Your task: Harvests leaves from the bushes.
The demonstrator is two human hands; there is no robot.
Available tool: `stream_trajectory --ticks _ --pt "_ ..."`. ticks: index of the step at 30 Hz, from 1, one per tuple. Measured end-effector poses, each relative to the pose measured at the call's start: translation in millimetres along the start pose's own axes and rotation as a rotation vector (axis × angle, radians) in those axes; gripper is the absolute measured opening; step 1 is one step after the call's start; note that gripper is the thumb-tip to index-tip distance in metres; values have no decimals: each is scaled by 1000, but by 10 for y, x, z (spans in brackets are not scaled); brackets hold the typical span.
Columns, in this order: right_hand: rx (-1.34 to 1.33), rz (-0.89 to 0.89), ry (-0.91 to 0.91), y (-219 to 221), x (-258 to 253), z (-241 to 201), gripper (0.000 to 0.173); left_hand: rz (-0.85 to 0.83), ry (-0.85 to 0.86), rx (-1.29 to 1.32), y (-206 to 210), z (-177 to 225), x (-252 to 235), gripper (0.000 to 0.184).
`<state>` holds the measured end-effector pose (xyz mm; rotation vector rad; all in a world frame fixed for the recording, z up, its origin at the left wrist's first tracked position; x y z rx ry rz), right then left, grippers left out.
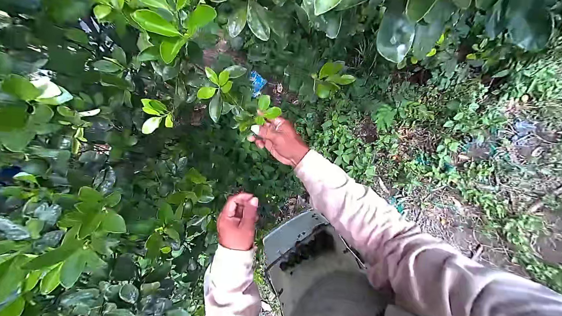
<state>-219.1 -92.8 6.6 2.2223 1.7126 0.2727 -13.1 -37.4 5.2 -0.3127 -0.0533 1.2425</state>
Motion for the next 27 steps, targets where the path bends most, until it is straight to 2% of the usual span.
stream_trajectory --ticks 2,3,5,7,10,12,14,15,18,21,23,27 --pt "-19 -34 26 29 114 106 49 126 19 -8 44 220 -611 23" --pt "-5 -49 38 35 162 173 52 130 0 -21 40 263 -878 30" --pt "84 -22 46 46 191 217 57 54 -41 -45 92 390 -1323 36" --pt "189 7 60 33 179 220 60 -19 -78 -43 220 491 -1574 33" --pt "132 66 72 3 139 286 62 -65 -140 -16 360 577 -1663 28" --pt "-199 140 101 0 147 357 45 -85 -165 30 383 437 -1677 27" --pt "-507 246 208 27 140 392 24 -96 -186 113 405 286 -1692 23" --pt "-551 259 272 55 134 375 24 -110 -182 154 423 243 -1704 22" --pt "-482 111 425 178 193 387 47 -145 -172 268 456 213 -1672 23" --pt "-513 -71 420 264 289 471 61 -107 -138 343 420 195 -1629 22" --pt "-522 -96 377 239 336 460 56 -95 -147 342 381 178 -1617 23" --pt "-428 -98 218 100 332 411 25 -93 -136 379 368 97 -1571 19"
Point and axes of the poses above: each hand's wrist, its own x-axis away from the middle knuckle, its own y-axis out of the palm, z = x × y, the point moved 4 cm from there along -x, towards the middle knuckle, and after that the axes turned 4 degrees about x, right-handed, at the moved point
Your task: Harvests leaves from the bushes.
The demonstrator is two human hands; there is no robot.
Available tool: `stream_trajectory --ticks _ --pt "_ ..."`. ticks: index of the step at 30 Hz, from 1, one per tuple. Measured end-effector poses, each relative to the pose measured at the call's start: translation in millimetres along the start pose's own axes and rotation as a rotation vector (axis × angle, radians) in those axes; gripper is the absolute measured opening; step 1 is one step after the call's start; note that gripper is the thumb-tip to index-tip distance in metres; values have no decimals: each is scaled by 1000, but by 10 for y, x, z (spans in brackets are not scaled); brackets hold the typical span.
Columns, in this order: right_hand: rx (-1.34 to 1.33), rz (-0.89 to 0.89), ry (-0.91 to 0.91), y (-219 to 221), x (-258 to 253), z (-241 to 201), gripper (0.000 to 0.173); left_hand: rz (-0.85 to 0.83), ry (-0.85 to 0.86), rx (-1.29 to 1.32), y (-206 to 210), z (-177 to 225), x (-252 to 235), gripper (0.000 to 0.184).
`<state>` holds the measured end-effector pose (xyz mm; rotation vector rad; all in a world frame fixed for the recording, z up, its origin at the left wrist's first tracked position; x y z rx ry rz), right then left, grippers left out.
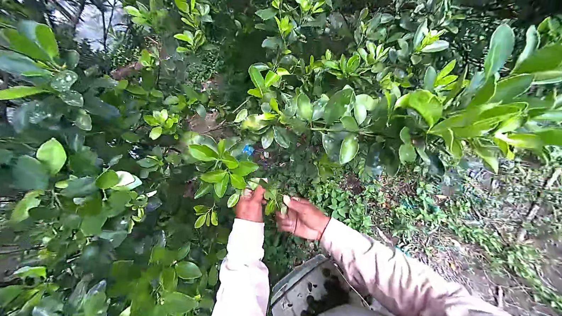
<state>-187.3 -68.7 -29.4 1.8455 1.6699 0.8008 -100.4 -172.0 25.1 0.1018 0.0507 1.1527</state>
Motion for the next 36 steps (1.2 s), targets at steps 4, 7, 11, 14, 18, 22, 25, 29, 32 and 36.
stream_trajectory --ticks 4,7,11,14,18,22,25,29,32,36 --pt "-1 91 -144 -20 1 -190 15 -29 24 60 41 -135 10 19" --pt "62 171 -198 -70 26 -297 26 7 11 97 108 -182 -5 18" --pt "147 218 -250 -136 148 -408 32 -14 -29 136 275 -65 21 15" --pt "115 210 -326 -277 274 -418 28 -27 -7 159 343 37 -19 11" --pt "151 303 -316 -360 415 -598 17 -29 57 144 354 290 -40 8" --pt "304 361 -638 -89 375 -1513 22 31 78 187 364 561 -14 8" --pt "515 282 -864 318 314 -2208 44 45 118 187 330 645 13 9" --pt "879 166 -1031 892 248 -2613 59 206 336 -213 189 882 198 40" --pt "1082 213 -947 1260 186 -2819 55 273 736 -465 219 1505 432 52" --pt "1456 174 -1017 1556 140 -3023 35 75 794 -842 621 2450 241 68"
Point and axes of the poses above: each hand's wrist, its own x-axis away from the middle knuckle, its own y-axis out of the palm, z = x × y, the point moved 4 cm from there along -x, towards the middle knuckle, and after that the axes turned 4 degrees about x, right-handed, at the moved point
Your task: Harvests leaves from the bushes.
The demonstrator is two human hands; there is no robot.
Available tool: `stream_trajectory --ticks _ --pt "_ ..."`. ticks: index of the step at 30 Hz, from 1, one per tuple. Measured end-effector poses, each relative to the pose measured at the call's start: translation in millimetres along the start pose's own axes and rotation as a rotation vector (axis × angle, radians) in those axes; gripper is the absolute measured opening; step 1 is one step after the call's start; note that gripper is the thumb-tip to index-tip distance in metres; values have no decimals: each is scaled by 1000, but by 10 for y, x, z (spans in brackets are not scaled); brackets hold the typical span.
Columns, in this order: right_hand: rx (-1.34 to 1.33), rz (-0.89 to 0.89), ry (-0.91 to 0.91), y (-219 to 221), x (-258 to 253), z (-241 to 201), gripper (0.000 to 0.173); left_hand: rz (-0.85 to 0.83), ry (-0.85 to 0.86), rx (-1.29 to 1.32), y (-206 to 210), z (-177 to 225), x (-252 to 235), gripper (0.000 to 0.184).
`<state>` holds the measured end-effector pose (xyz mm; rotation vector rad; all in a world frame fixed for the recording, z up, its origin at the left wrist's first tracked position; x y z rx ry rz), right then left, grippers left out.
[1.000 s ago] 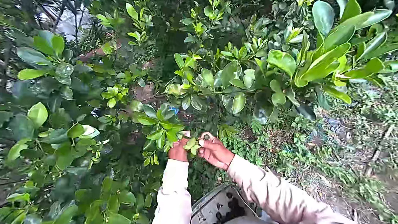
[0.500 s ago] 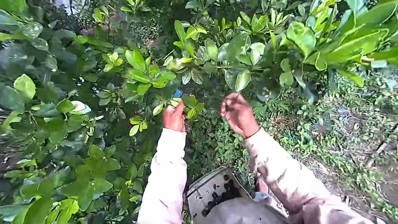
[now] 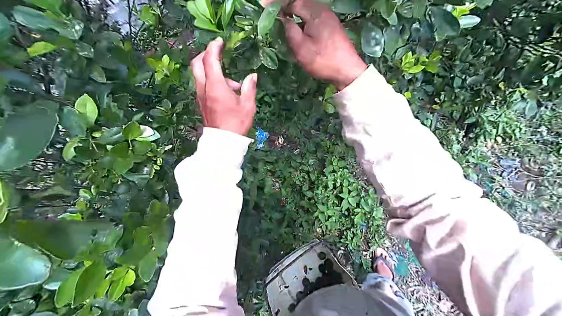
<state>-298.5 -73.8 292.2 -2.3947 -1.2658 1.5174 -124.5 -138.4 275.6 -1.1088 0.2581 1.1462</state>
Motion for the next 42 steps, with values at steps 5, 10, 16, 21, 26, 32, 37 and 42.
stream_trajectory --ticks 5,10,16,21,26,32,37,42 --pt "-64 18 -43 9 22 -264 32 -225 -6 -219 74 95 -598 38" --pt "-484 -79 271 638 991 -25 32 -117 12 -256 -335 -106 -833 49" --pt "-1098 7 855 1802 1575 648 48 -46 -108 -179 -805 -285 -977 49" --pt "-1232 351 846 1584 885 593 30 18 -164 -76 -1033 -320 -887 46" --pt "-1518 411 840 1600 548 416 23 101 -204 15 -1242 -338 -763 42" --pt "-1801 159 759 1750 748 -2 45 121 -216 45 -1342 -465 -713 41" --pt "-1783 125 587 1685 898 65 31 115 -184 56 -1344 -508 -640 40" --pt "-1512 304 915 1739 864 372 23 57 -162 87 -1282 -615 -572 43"
Point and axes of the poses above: each hand's wrist, its own x-axis away from the middle knuckle, its own y-axis out of the palm, z = x × y, the point moved 4 cm from there along -x, towards the middle knuckle, and after that the axes turned 4 degrees about x, right-handed, at the moved point
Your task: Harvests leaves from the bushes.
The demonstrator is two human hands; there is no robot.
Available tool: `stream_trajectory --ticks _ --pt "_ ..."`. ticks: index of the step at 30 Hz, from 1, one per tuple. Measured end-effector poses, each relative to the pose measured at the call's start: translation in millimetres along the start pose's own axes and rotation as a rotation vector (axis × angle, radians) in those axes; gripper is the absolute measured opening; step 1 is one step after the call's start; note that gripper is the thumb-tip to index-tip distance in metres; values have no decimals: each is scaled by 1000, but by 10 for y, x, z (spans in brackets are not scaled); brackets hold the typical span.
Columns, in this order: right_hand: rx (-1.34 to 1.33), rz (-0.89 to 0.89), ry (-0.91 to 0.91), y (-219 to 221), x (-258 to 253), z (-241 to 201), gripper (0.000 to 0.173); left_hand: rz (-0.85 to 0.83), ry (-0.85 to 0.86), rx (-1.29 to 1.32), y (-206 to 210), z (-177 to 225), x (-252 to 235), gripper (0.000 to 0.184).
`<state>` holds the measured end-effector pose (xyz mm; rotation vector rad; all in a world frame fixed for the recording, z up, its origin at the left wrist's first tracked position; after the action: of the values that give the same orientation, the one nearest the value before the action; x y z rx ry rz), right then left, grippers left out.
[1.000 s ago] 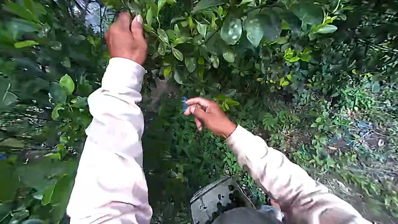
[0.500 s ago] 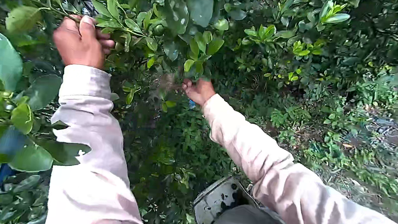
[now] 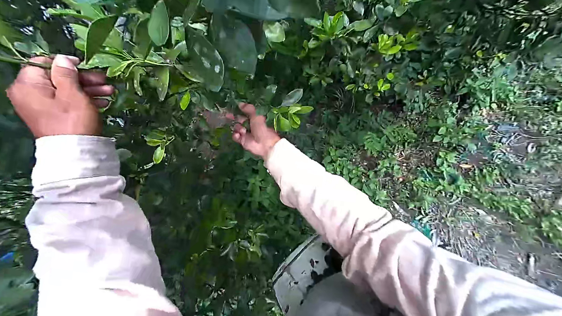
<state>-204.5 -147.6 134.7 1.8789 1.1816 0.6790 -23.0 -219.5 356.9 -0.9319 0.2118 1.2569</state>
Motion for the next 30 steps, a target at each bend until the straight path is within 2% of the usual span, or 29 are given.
stream_trajectory --ticks 2,5,7,10,11,15,18,21,23,24,26,29,30 --pt "144 49 2 -11 -14 27 24 -6 24 19 -9 -131 -96 43" --pt "320 65 134 8 -59 122 33 -24 27 9 -37 -262 -197 42" --pt "452 -45 160 -38 -150 288 41 -33 40 30 -45 -284 -208 39" --pt "495 -209 -87 -416 -631 827 45 -24 -2 48 -43 -82 -41 39" --pt "510 -186 -154 -469 -691 888 45 -16 -21 49 -45 -36 1 38" --pt "463 -235 -163 -371 -360 596 43 1 -165 84 -22 80 67 38" --pt "366 -58 -177 -103 -28 197 39 19 -180 107 6 81 77 37" --pt "139 -19 -273 -62 -29 22 32 8 -117 97 28 -1 74 39" --pt "2 87 -271 -30 71 -151 29 -6 -116 97 108 -16 44 40" --pt "-48 137 -268 -30 124 -240 32 -8 -124 95 155 -13 24 40" --pt "-88 190 -269 -114 182 -363 41 -8 -138 96 232 -8 -11 41" --pt "-60 250 -324 -384 242 -554 25 -41 -114 107 351 -48 -146 38" --pt "-34 262 -334 -522 255 -608 27 -57 -85 119 405 -118 -217 38"
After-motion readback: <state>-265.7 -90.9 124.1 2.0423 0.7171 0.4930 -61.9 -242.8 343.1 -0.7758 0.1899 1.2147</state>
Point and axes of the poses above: each hand's wrist, its own x-axis away from the middle knuckle, its own y-axis out of the palm, z = x × y, the point moved 4 cm from there along -x, towards the middle knuckle, and after that the axes turned 4 degrees about x, right-handed, at the moved point
